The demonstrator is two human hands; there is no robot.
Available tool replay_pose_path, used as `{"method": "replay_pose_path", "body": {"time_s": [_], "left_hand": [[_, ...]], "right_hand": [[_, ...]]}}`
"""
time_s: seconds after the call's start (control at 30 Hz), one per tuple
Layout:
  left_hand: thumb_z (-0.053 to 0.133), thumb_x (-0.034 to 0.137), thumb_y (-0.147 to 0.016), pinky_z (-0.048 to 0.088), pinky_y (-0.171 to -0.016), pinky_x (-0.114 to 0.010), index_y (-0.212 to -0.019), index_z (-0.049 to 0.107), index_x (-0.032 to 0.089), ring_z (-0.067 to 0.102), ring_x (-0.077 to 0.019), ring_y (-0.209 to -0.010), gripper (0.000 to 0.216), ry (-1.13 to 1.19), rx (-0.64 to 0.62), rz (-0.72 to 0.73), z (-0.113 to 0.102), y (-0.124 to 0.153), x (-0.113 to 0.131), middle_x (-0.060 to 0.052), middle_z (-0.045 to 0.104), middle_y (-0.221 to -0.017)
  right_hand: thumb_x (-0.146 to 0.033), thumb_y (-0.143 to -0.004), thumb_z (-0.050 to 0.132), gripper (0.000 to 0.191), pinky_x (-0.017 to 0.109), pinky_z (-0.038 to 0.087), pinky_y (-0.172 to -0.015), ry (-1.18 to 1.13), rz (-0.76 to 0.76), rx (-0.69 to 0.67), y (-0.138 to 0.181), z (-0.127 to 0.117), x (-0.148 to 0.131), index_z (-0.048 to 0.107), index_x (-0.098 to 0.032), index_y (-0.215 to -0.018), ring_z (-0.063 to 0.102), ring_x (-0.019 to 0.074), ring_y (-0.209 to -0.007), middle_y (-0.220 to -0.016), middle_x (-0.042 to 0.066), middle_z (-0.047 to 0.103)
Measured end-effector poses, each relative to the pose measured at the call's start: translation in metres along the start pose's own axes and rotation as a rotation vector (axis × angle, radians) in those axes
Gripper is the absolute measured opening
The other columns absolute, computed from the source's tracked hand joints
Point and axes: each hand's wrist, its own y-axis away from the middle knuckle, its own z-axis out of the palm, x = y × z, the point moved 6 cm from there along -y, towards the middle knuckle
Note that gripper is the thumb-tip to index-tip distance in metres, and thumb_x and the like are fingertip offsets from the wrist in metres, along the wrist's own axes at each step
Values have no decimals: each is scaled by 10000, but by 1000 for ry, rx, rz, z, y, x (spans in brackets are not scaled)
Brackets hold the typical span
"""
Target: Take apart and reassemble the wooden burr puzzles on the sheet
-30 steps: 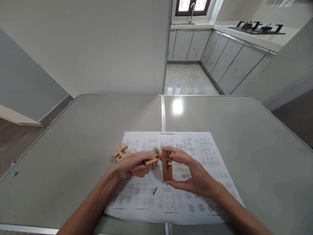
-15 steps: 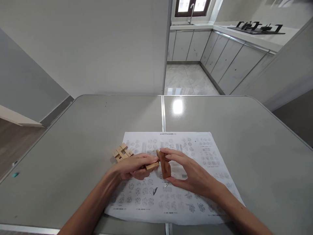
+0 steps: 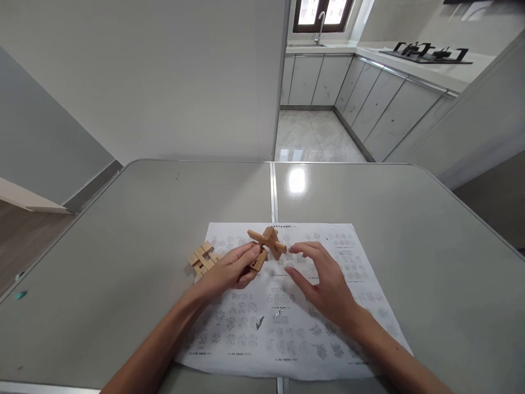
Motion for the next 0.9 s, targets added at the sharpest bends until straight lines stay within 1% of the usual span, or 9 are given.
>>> {"method": "replay_pose_path", "body": {"time_s": [0.03,0.1,0.2,0.37,0.47,0.57,0.8,0.9], "left_hand": [[510,603,-1056,200,-485,-244,-909,488,219,206,-89,-510,412,-13,-1,1,3,0,-1,99,350,-590],[493,596,-1065,229,-497,-245,-905,471,223,244,-91,-522,407,-35,-4,4,8,-1,-2,91,377,-614],[460,585,-1081,254,-508,-250,-900,454,227,269,-90,-520,401,-75,-24,21,16,-2,-4,91,385,-616],[427,564,-1090,273,-505,-251,-909,443,229,316,-89,-512,382,-102,-39,35,24,-5,-9,83,419,-624],[455,574,-1077,244,-490,-245,-896,430,230,289,-79,-508,390,-59,-29,33,24,-7,-14,84,405,-643],[508,595,-1053,214,-481,-238,-897,454,220,251,-71,-518,409,-27,-12,36,21,-10,-18,85,386,-669],[543,654,-1018,224,-478,-231,-907,494,208,285,-76,-545,463,-17,30,36,20,-10,-21,70,391,-722],[559,659,-1009,226,-483,-232,-955,522,201,290,-73,-555,463,-9,28,34,21,-10,-21,67,383,-761]], "right_hand": [[-189,-1046,643,262,433,637,-816,20,1,-2,1,1,1,570,-256,-1289,725,257,-972,-1065,76,722],[-185,-1061,622,166,362,603,-694,45,13,-9,2,4,3,575,-248,-1207,711,214,-812,-947,41,728],[-185,-1073,604,137,306,558,-603,71,29,23,5,4,6,569,-234,-1197,681,177,-700,-890,29,726],[-146,-1077,578,136,293,540,-597,94,15,-17,8,8,7,588,-229,-1184,672,170,-685,-899,34,733],[-121,-1071,580,145,290,540,-607,84,2,-29,8,8,7,595,-226,-1171,669,167,-692,-903,35,733],[-108,-1070,574,153,293,542,-618,76,-17,-36,8,8,6,603,-226,-1162,676,172,-706,-898,37,732],[-106,-1074,539,180,325,573,-649,42,-21,-60,6,7,5,605,-239,-1176,712,201,-752,-913,51,744],[-126,-1084,525,180,337,578,-647,23,-22,-76,6,7,6,613,-252,-1177,713,208,-755,-911,52,741]]}}
